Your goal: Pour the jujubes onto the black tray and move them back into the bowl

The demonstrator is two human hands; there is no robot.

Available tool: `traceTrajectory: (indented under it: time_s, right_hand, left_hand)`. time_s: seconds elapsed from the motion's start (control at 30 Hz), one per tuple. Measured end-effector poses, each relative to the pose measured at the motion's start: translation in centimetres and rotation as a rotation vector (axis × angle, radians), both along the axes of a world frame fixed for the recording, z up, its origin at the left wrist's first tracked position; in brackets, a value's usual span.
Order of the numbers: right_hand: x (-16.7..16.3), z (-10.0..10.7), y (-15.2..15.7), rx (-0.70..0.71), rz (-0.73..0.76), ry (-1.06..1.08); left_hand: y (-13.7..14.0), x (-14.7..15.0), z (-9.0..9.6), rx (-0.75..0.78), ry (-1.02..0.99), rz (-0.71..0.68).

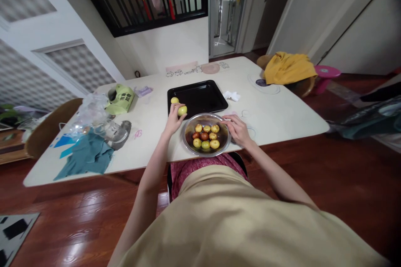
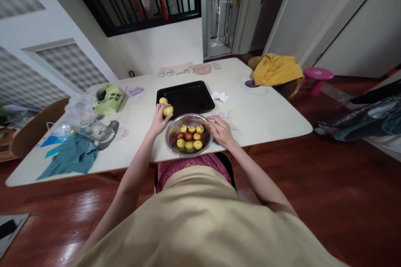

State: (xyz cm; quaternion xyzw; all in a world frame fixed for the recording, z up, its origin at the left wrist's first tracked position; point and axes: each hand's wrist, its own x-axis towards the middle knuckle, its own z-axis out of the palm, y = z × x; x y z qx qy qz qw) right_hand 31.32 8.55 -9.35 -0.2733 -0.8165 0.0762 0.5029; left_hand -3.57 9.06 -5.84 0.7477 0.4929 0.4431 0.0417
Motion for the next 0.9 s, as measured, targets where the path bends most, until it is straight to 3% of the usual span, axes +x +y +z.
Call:
traceTrajectory:
  time_s: [0.13, 0.3, 0.47, 0.7, 0.9]
  right_hand:
    - [0.0, 0.1, 0.0, -0.005, -0.008, -0.018]
    - [-0.1, 0.2, -0.1, -0.001, -0.004, -0.011]
    - [-0.2, 0.3, -0.1, -0.015, -0.008, -0.01]
    - [-0.2, 0.2, -0.2, -0.016, -0.007, -0.008]
    - [-0.1, 0.2, -0.1, -0.018, 0.004, -0.016]
  left_hand:
    - [-2.5, 1.5, 2.4, 0.109, -0.157, 0.031]
    - [-5.5, 4.4, 4.6, 0.009, 0.005, -0.225]
    - [-6.4, 6.4, 3.9, -0.148, 0.152, -0.366]
    - [-6.8, 7.1, 3.5, -0.207, 0.254, -0.264]
    - [-6.9, 6.8, 3.5, -0.159, 0.23, -0.278]
